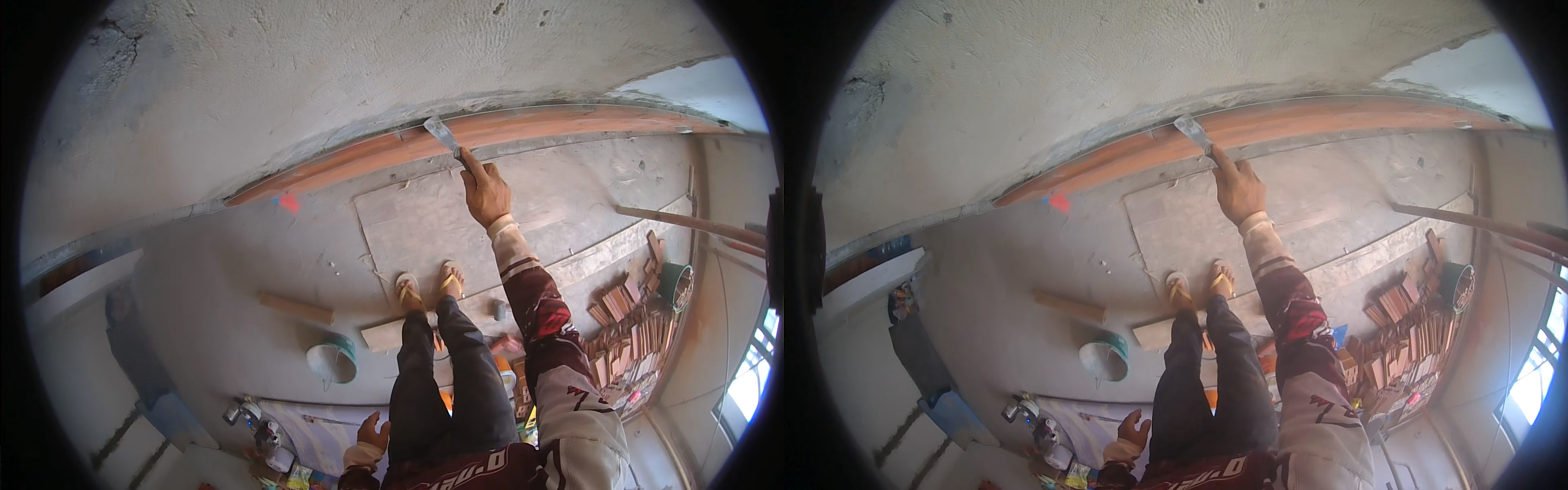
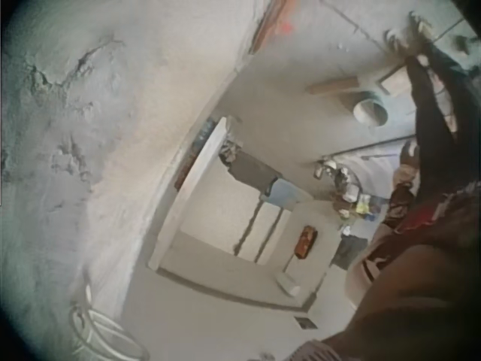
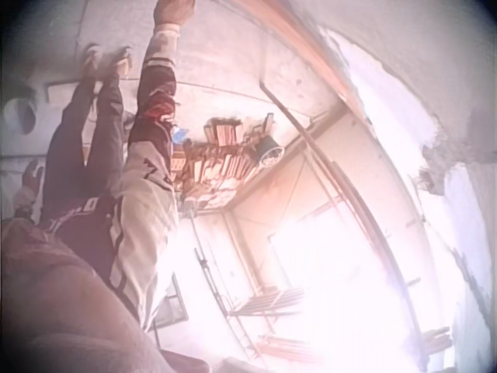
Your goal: The person cuts bricks using a circular saw while sitting on the floor, then stands to carry the cut pieces and place them on a wall. They use a trowel to apply mortar to the wall and continue laying bricks in a row.
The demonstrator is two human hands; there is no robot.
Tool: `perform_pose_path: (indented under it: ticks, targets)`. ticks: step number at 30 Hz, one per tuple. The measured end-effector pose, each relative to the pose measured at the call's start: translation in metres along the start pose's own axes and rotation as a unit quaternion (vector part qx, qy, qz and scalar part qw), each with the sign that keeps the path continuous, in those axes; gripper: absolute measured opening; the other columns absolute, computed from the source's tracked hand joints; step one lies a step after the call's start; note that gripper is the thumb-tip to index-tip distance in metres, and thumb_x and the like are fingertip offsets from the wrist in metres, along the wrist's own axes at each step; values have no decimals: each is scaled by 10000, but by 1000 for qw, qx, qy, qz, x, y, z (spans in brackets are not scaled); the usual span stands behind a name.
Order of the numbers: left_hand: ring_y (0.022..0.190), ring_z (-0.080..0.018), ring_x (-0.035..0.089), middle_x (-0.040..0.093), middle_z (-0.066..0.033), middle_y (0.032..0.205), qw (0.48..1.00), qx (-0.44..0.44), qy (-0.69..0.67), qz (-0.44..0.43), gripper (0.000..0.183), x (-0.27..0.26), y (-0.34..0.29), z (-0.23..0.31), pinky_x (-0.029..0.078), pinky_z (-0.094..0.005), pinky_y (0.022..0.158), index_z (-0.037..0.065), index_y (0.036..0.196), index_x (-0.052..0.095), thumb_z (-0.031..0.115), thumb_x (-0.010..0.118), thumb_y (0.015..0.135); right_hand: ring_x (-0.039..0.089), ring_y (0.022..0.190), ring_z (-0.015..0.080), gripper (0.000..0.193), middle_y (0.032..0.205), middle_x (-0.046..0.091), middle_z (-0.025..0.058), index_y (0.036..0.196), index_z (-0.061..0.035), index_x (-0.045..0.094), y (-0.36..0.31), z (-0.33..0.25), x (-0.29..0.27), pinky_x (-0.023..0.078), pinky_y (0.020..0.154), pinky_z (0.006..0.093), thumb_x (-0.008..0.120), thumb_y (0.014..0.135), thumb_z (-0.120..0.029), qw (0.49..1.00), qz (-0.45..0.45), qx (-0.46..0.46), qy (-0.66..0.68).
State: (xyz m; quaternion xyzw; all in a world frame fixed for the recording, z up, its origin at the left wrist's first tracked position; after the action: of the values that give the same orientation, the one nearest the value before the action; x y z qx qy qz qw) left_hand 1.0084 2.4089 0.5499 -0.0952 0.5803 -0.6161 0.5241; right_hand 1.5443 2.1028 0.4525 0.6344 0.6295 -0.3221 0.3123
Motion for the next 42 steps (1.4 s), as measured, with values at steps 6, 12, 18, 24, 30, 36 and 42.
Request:
perform_pose_path:
  ticks: [6, 12, 18, 24, 30, 36, 42]
  targets:
    - [991, -354, 611, 629, -221, 1075, 998, 50, 13, -24, 503, -11, 19, 19, 477, -420, 882, -12, 1183, 563, 324, 634, 816, 601, 780, 322, 432, 896, 568, 116, 1303, -295, 499, -18, -35, 22, 502, 650, 437, 577, 883, -229, 997, -23, -69, -7]
    - [964, -349, 623, 638, -216, 1051, 996, 62, 68, -3, 480, -45, 39, 9, 489, -412, 857, -11, 1176, 569, 299, 638, 816, 592, 832, 334, 427, 919, 559, 134, 1308, -307, 485, 1, -3, 7, 495, 691, 433, 558, 894, -234, 1000, -12, -7, -16]
    - [955, -324, 646, 651, -212, 1051, 994, -22, 108, 7, 479, -47, 36, 3, 508, -410, 834, 8, 1182, 567, 284, 674, 805, 593, 845, 331, 416, 900, 557, 135, 1296, -316, 488, 12, 65, -35, 489, 687, 455, 547, 895, -221, 1000, -3, 3, 0]
    - [972, -323, 640, 649, -211, 1058, 997, -23, 71, -34, 458, 9, 36, 79, 501, -399, 848, -4, 1172, 572, 269, 653, 813, 605, 795, 289, 414, 853, 573, 96, 1264, -270, 543, 27, 132, -95, 495, 642, 415, 598, 861, -193, 999, 33, -10, -6]
    - [988, -328, 633, 644, -216, 1068, 997, 69, 26, -33, 462, 43, 53, 207, 490, -405, 867, -16, 1186, 560, 263, 639, 827, 606, 672, 300, 417, 815, 581, 89, 1252, -258, 554, 31, 155, -129, 499, 565, 415, 611, 844, -193, 996, 83, 19, 22]
    - [995, -328, 632, 638, -218, 1086, 997, 61, 33, -23, 459, 43, 62, 235, 489, -406, 870, -15, 1189, 557, 253, 637, 826, 604, 725, 277, 438, 841, 548, 89, 1271, -270, 526, 38, 158, -130, 505, 594, 401, 605, 845, -202, 999, 17, -34, 4]
    - [1015, -323, 629, 641, -216, 1080, 998, 19, 53, -21, 467, 38, 55, 205, 488, -394, 877, -21, 1181, 560, 260, 641, 817, 590, 752, 278, 400, 816, 543, 79, 1247, -288, 550, 51, 229, -170, 492, 626, 411, 588, 859, -201, 998, 60, 13, -8]
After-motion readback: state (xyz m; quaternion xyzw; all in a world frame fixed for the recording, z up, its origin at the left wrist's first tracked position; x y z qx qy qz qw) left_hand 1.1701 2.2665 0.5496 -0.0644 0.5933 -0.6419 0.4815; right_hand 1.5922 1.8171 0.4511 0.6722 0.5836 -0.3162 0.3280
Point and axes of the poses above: each hand's wrist, its own y-axis towards the middle knuckle, its own x-axis out of the palm, z = x × y, the point moved 3 cm from there along y, towards the middle knuckle
